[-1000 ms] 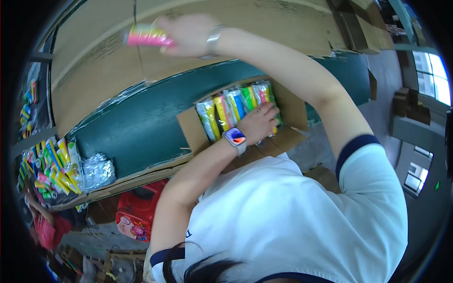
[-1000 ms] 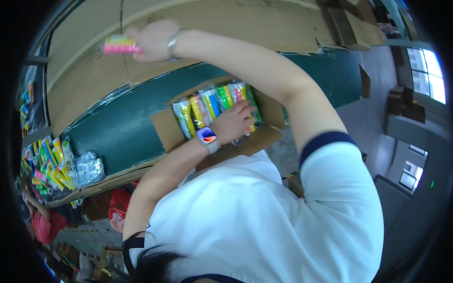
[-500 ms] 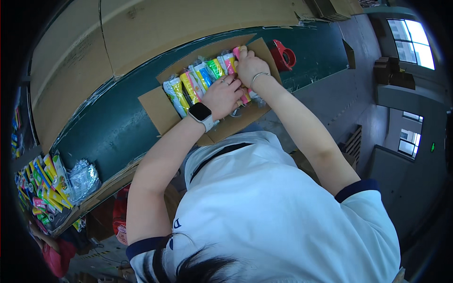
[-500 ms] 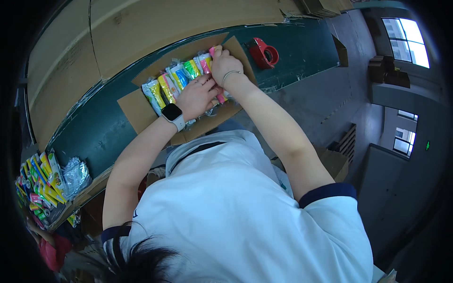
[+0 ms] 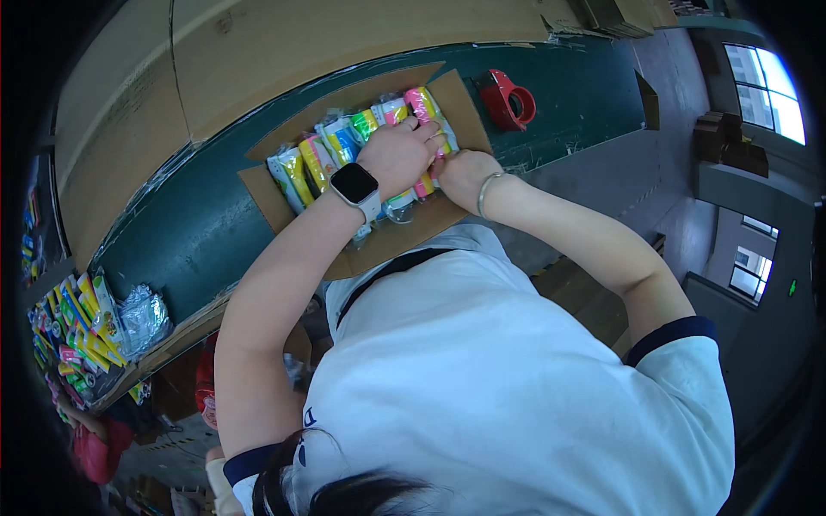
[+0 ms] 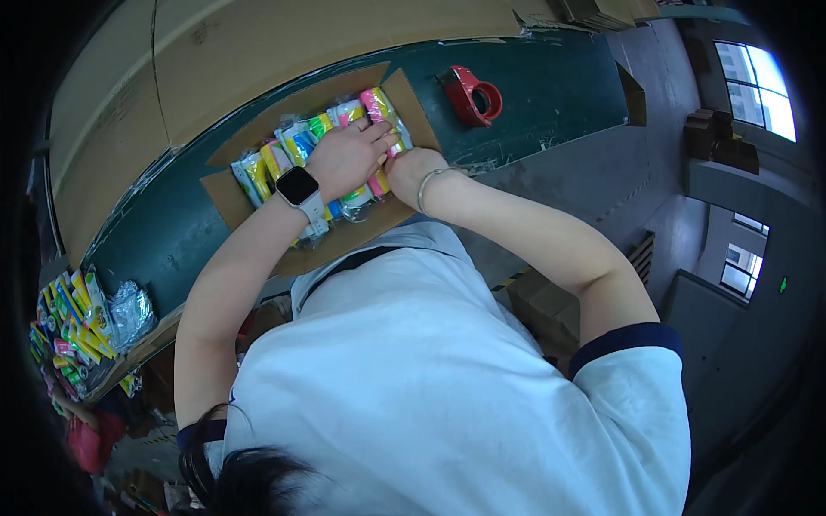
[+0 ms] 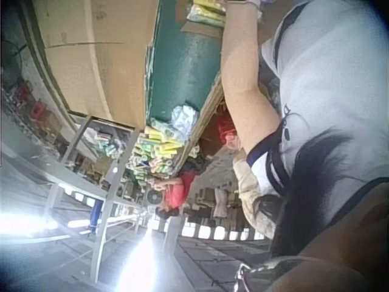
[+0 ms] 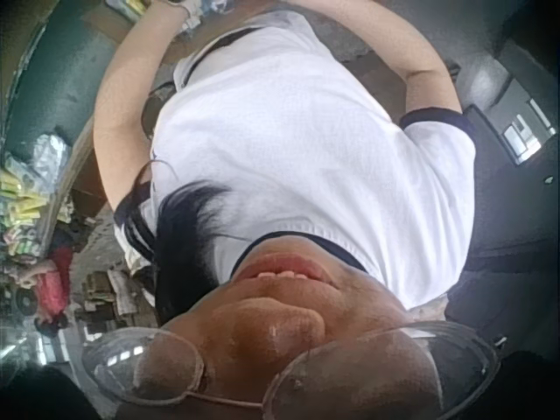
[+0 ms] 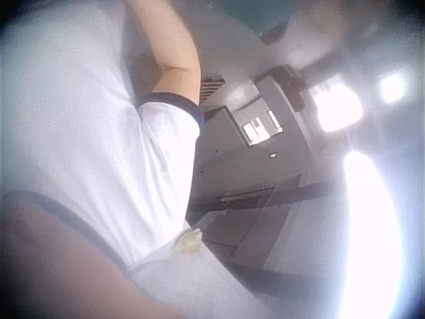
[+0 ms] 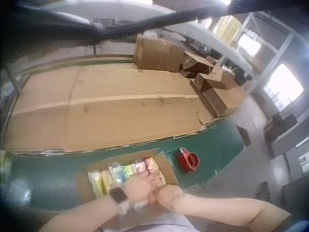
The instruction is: The person packs packaged items into cardboard boxes by hand, tapes each box shut using a tape dispenser, and stacks the sealed boxes.
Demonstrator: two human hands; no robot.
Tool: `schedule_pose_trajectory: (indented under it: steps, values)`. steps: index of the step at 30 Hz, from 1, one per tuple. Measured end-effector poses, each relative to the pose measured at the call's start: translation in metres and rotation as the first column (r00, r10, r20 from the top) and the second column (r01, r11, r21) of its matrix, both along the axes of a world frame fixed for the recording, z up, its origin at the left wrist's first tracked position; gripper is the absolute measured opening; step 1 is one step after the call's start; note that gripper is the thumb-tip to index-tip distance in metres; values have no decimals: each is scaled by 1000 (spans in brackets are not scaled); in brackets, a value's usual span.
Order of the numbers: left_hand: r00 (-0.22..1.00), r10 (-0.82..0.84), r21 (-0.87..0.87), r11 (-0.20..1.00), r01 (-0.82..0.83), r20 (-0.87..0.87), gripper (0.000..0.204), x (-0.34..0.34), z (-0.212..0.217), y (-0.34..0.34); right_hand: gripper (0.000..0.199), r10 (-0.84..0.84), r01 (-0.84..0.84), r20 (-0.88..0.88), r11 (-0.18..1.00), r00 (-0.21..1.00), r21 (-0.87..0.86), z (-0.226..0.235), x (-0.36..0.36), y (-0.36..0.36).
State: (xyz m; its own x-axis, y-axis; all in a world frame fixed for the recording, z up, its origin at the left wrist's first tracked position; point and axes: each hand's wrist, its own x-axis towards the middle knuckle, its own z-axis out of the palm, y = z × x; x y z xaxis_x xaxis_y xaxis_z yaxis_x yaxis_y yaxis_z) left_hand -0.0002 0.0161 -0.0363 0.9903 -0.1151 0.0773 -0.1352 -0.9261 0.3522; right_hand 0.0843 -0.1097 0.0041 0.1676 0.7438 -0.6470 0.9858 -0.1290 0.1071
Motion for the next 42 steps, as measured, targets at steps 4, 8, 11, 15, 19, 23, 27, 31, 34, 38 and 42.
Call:
schedule_pose_trajectory:
  steps: [4, 8, 11, 15, 19, 23, 27, 31, 34, 38, 42]
  values:
    - [999, 39, 142, 989, -36, -19, 39, 3, -5, -11, 20, 75, -81, -104, 995, 992, -52, -3, -5, 15]
    - [996, 85, -6, 996, -85, -33, 40, -13, -6, -6, 21, 154, -164, -243, 986, 958, -22, 37, 6, 21]
    - [992, 123, -133, 984, -120, 8, 43, -58, 44, 11, 24, -10, 473, -626, 665, 780, 578, 55, 55, -12]
    - [961, 256, -127, 962, -242, 105, 42, -142, 63, 48, 50, -187, 859, -891, 405, 413, 313, -3, 106, -18]
    - [977, 163, -119, 982, -146, 139, 51, -107, 40, 29, 78, -213, 884, -957, 461, 197, 79, -74, 78, 10]
    - [996, 91, -10, 996, -91, -9, 57, -51, -7, 3, 72, -169, 910, -985, 412, 32, -42, -90, 44, 23]
    - [989, 39, 2, 999, -39, -142, 62, -42, -16, 4, 59, -261, 895, -951, 445, 165, 33, -82, 41, 9]
    - [995, 57, -55, 997, -62, -88, 67, -37, -19, 9, 50, -24, 863, -962, 449, 271, 232, -62, 110, 40]
    - [988, 24, -133, 990, -45, -156, 62, -39, -9, 7, 54, 119, 637, -959, 725, 258, 261, -6, 123, 124]
    - [993, 67, -148, 986, -81, -94, 50, -42, -17, 4, 62, -74, -56, -924, 993, 375, -102, -15, 83, 201]
    - [994, 54, -215, 974, -73, -94, 52, -43, -14, 3, 69, 117, -266, -809, 963, 576, -51, -70, 40, 175]
